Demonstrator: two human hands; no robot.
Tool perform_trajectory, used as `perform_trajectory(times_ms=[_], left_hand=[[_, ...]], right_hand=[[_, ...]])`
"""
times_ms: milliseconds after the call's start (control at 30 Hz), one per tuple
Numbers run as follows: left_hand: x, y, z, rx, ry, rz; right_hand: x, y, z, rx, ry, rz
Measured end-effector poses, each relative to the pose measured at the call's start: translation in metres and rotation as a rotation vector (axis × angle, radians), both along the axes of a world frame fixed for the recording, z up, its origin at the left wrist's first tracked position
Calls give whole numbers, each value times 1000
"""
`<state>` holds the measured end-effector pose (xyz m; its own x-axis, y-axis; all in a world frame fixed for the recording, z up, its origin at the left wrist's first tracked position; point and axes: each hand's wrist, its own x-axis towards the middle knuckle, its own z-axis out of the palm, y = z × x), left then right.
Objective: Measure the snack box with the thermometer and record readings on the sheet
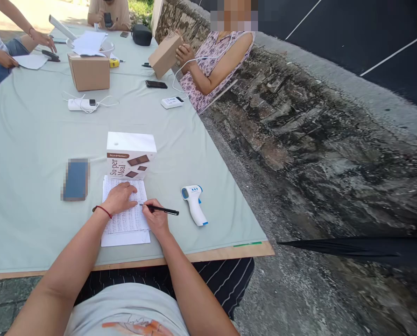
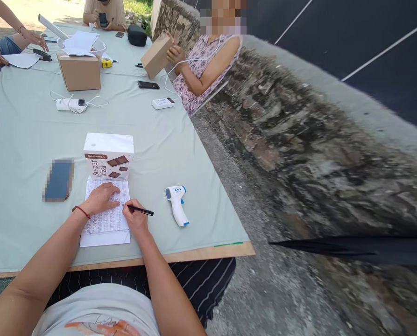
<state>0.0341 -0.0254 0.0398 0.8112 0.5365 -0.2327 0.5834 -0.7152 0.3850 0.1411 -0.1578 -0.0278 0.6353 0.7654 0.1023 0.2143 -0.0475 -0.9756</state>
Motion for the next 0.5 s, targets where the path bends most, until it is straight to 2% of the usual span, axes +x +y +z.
perform_trajectory(times_ms=[500], left_hand=[[0, 1, 0, -4, -2, 2]], right_hand=[[0, -1, 6, -42, 29, -8]])
